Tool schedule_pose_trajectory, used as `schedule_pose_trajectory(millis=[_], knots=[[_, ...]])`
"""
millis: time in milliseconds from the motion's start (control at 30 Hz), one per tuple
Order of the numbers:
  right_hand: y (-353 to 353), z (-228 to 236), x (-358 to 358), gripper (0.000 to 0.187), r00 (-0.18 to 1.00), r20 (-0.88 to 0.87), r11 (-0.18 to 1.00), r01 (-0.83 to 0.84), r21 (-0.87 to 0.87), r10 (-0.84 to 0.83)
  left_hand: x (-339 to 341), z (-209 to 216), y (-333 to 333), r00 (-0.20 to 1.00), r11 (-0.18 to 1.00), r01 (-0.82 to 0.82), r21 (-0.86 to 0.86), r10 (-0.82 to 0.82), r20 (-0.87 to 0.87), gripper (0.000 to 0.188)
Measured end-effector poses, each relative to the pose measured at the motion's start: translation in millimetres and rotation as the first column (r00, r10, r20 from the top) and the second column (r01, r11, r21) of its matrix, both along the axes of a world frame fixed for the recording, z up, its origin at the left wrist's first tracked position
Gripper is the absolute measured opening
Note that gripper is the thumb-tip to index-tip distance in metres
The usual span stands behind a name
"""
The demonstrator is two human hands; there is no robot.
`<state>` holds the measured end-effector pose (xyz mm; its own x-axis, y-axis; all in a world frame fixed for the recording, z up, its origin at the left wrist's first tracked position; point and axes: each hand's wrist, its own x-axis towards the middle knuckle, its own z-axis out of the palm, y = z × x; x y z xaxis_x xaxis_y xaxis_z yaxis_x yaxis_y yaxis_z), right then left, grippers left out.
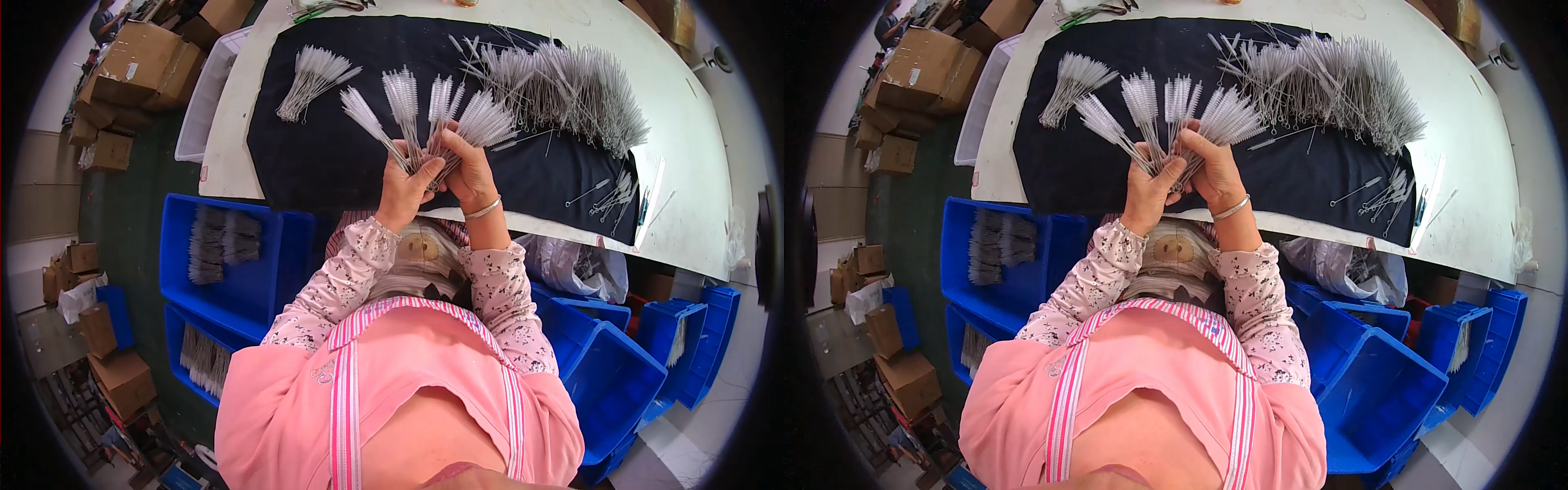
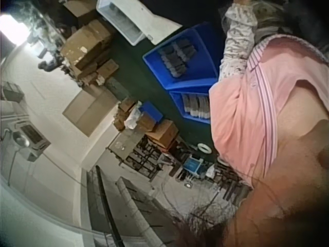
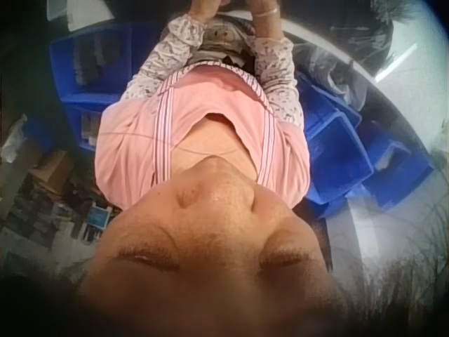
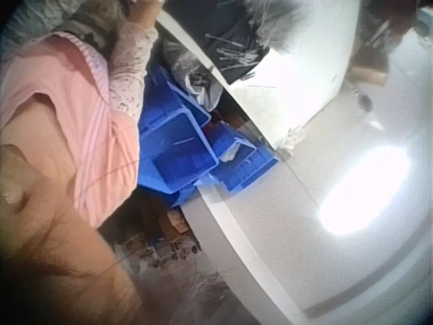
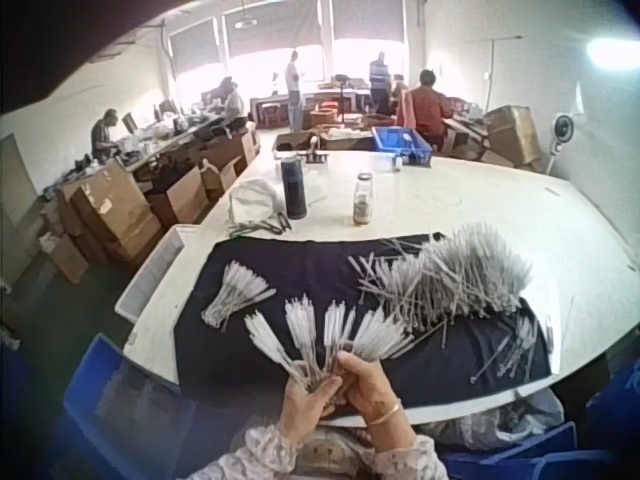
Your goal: The person gathers loose white wire brushes from a table and aligns them into neat bundles. They hold the bundles in their hands, occasionally adjusting the alignment, and place the finished bundles onto a black mat on the table. The process involves repetitive picking, aligning, and placing of the brushes.
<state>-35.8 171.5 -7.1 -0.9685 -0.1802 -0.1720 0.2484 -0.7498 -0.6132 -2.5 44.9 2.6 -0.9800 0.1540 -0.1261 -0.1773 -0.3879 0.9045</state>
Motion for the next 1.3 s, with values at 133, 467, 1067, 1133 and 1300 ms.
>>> schedule_pose_trajectory(millis=[133, 467, 1067, 1133, 1300], knots=[[9, -2, 2, 0.018, 0.996, 0.025, 0.995, -0.084, 0.045, 0.083, 0, -2, -3, 0.999, 0.995, 0.034, 0.090, -0.034, -0.005, 0.037], [-3, 2, 4, 0.039, 1.000, -0.029, 1.000, 0.006, -0.008, -0.006, 0, 0, -4, 0.999, 1.000, 0.027, 0.014, -0.028, 0.031, 0.040], [3, 12, 14, 0.047, 0.981, -0.175, 0.996, -0.088, -0.019, 0.084, 4, -2, -10, 0.989, 0.991, 0.132, 0.008, -0.131, -0.074, 0.037], [4, 14, 16, 0.047, 0.978, -0.190, 0.994, -0.100, -0.033, 0.092, 5, -3, -11, 0.985, 0.989, 0.148, 0.010, -0.147, -0.086, 0.036], [1, 28, 22, 0.046, 0.979, -0.175, 0.994, -0.096, 0.051, 0.103, 2, -3, -16, 0.966, 0.970, 0.210, -0.122, -0.225, -0.125, 0.043]])
